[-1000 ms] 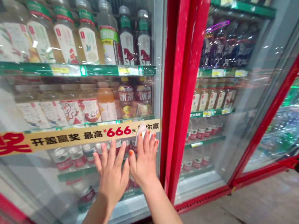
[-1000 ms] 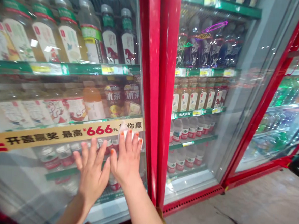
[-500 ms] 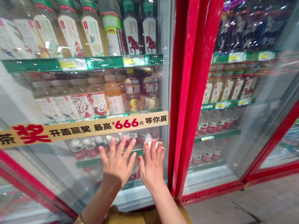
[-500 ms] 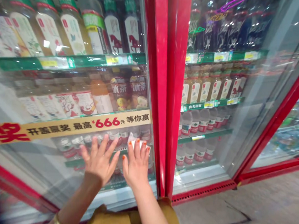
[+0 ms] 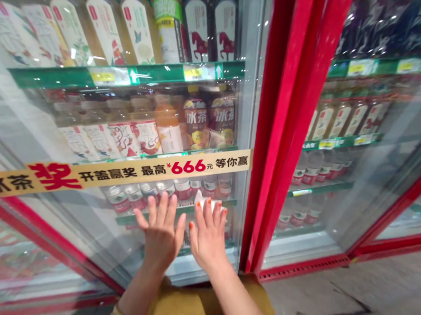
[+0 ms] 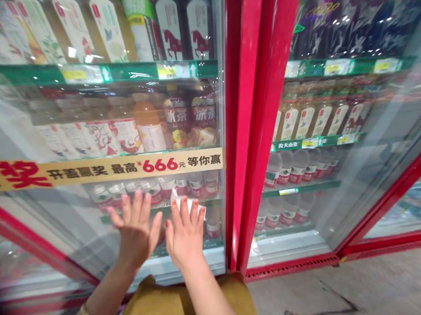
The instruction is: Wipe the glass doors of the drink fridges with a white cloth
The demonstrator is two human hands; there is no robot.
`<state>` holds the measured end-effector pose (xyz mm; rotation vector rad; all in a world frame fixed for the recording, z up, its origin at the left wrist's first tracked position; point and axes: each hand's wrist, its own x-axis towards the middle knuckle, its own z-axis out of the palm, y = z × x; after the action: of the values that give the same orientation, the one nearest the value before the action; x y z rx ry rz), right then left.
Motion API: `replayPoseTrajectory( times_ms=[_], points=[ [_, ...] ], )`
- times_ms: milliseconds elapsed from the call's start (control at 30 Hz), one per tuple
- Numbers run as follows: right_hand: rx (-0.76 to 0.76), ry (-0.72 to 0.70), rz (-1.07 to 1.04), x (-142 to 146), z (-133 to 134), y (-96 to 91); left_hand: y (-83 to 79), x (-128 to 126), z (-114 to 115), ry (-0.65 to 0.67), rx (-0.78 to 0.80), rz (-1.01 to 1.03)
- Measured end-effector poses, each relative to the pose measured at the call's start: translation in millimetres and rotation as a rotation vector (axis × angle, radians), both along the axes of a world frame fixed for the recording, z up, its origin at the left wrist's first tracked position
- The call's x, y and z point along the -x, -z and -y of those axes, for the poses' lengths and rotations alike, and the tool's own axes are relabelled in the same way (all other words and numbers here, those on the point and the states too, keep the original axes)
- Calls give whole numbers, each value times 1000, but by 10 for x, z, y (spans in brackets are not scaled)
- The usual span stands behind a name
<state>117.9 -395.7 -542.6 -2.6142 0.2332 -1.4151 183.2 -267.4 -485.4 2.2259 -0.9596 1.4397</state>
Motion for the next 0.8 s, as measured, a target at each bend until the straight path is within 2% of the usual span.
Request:
replayPoseTrajectory(
  times_ms=[67,100,133,167,200,333,367,400,433,467,567,600,633,667,700,800],
  points=[
    [23,-5,42,-175,53,-552,-220,-77,38,-1,49,-16],
    [43,3,75,-259,64,-748,-296,-114,53,4,50,-7],
    [63,11,105,-320,59,-848,-327,-142,55,6,36,4],
    [83,16,124,-349,36,-838,-306,-156,39,4,19,11],
    [102,13,132,-341,0,-723,-234,-156,2,-3,5,13],
    [170,-39,69,-108,-179,203,276,-94,-283,-13,0,-9],
    [178,-48,39,-58,-208,346,356,-89,-359,-10,4,-10],
    [182,-55,12,-31,-223,389,385,-95,-424,-11,4,-8],
    [180,-61,-6,-34,-224,323,359,-113,-472,-22,4,-5],
    [172,-69,-9,-67,-214,159,283,-140,-503,-37,7,1],
    [132,-88,45,-287,-169,-608,-75,-254,-510,-70,33,22],
    [121,-90,66,-362,-166,-823,-169,-289,-498,-72,46,22],
    [120,-94,84,-420,-171,-960,-220,-319,-488,-73,60,20],
    [134,-102,96,-451,-180,-1002,-222,-340,-482,-76,76,18],
    [162,-116,103,-452,-188,-952,-174,-352,-483,-82,89,16],
    [276,-172,63,-311,-160,-465,144,-331,-535,-94,91,11]
  ],
)
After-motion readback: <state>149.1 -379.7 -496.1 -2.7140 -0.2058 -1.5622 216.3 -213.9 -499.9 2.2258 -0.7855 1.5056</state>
